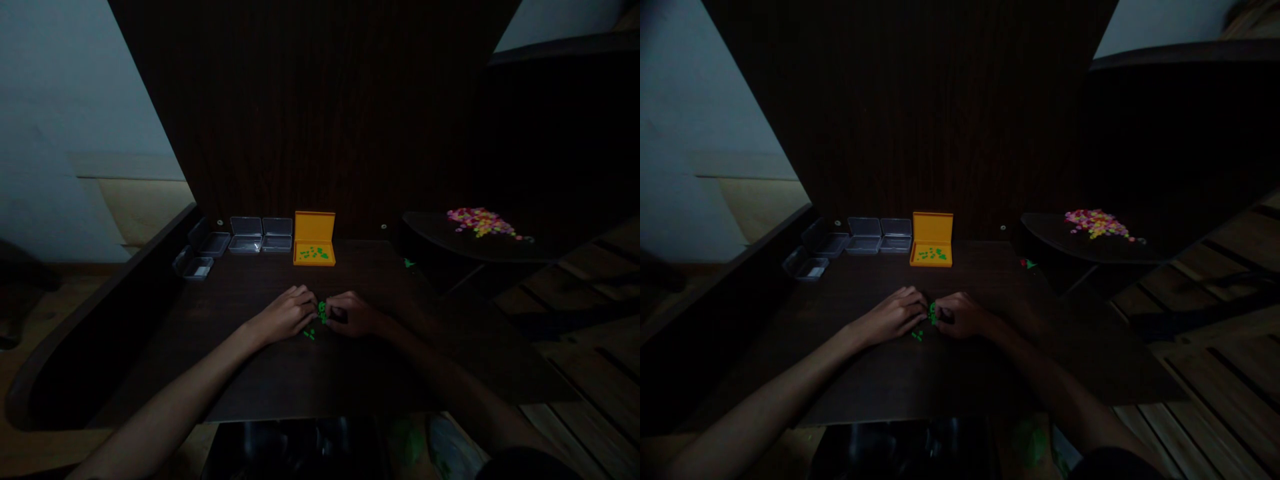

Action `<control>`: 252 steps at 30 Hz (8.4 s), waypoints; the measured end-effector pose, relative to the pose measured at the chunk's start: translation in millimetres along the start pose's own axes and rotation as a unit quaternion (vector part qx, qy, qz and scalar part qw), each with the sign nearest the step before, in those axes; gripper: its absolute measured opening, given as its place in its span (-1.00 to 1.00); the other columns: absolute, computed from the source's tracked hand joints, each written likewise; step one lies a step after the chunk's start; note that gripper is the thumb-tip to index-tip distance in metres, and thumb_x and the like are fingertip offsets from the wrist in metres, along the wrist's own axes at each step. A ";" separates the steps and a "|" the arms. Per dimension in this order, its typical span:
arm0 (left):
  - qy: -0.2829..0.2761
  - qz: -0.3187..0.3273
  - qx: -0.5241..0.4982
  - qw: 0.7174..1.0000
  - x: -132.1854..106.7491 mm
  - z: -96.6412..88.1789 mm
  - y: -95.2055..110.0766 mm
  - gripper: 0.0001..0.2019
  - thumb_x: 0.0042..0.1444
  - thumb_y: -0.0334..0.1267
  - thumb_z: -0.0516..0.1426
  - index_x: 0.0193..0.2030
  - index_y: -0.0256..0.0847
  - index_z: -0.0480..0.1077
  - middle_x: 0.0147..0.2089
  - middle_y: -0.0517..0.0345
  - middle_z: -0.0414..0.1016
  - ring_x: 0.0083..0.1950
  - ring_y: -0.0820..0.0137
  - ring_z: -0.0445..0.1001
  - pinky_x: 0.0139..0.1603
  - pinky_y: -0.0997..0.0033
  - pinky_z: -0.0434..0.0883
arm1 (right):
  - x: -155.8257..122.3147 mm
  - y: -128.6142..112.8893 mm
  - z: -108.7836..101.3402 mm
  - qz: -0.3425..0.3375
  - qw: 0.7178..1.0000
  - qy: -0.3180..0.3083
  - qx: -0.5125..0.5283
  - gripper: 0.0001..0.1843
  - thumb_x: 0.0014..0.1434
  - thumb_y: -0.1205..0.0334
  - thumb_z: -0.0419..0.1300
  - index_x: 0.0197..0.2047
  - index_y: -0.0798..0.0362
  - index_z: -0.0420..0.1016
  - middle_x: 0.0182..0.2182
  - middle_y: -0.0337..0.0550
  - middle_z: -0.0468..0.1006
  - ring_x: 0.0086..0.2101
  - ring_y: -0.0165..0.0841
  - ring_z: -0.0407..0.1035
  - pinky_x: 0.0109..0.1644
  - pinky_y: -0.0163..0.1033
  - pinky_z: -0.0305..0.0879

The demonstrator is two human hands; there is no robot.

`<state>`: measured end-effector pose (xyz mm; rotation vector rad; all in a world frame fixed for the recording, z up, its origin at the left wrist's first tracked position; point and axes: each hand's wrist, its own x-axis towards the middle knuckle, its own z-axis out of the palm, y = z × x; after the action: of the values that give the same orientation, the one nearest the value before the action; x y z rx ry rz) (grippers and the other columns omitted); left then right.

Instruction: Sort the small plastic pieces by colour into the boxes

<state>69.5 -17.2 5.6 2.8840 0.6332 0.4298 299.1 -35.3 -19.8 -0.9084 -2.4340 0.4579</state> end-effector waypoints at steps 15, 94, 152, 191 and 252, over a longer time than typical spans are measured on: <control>0.013 -0.015 0.034 0.999 -1.3 3.1 -2.5 -0.84 0.30 -0.31 0.00 -0.19 -0.23 0.41 -0.11 0.03 0.43 -0.04 0.28 0.32 0.00 0.25 0.27 | 1.7 2.6 -2.8 0.021 1.000 -0.013 0.009 -0.89 0.18 0.30 0.08 -0.28 0.03 0.44 -0.56 -0.32 0.34 -0.52 -0.44 0.24 -0.38 -0.36 0.11; -0.052 0.010 -0.159 0.986 -5.3 -10.9 -1.5 -0.84 0.19 -0.37 0.12 -0.19 -0.19 0.54 -0.17 0.07 0.42 -0.06 0.31 0.35 0.04 0.31 0.32 | 1.3 7.5 -39.6 0.118 0.963 -0.193 0.144 -0.83 0.11 0.20 0.23 -0.29 0.14 0.55 -0.52 -0.27 0.44 -0.50 -0.48 0.25 -0.41 -0.37 0.16; -0.018 0.002 -0.144 0.989 -1.5 -0.7 8.9 -0.76 0.33 -0.28 -0.02 -0.10 -0.21 0.48 -0.18 0.04 0.42 -0.10 0.32 0.36 -0.03 0.32 0.32 | 2.7 8.9 -31.5 0.091 0.981 -0.126 0.118 -0.85 0.06 0.30 0.18 -0.32 0.12 0.58 -0.54 -0.29 0.46 -0.53 -0.49 0.24 -0.40 -0.38 0.18; -0.054 -0.006 -0.167 0.984 -6.2 -7.8 4.0 -0.86 0.05 -0.44 0.16 -0.26 -0.20 0.51 -0.17 0.13 0.39 -0.05 0.34 0.36 0.07 0.33 0.31 | 1.4 -14.8 -11.7 0.034 0.994 -0.074 0.073 -0.82 0.07 0.25 0.26 -0.23 0.06 0.63 -0.54 -0.27 0.51 -0.54 -0.47 0.33 -0.32 -0.36 0.24; 0.000 -0.027 -0.067 0.997 -7.8 -8.1 -8.9 -0.63 0.18 0.06 0.13 -0.13 -0.20 0.52 -0.18 0.05 0.41 -0.09 0.29 0.34 -0.07 0.32 0.33 | -4.3 -2.2 -20.5 0.067 0.995 -0.068 -0.004 -0.70 0.08 0.36 0.20 -0.14 -0.05 0.66 -0.28 -0.19 0.68 -0.29 -0.33 0.55 -0.11 -0.28 0.32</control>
<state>56.8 -11.8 9.5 2.7331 0.6548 0.4480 312.2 -37.1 -3.4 -1.0804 -2.5061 0.5762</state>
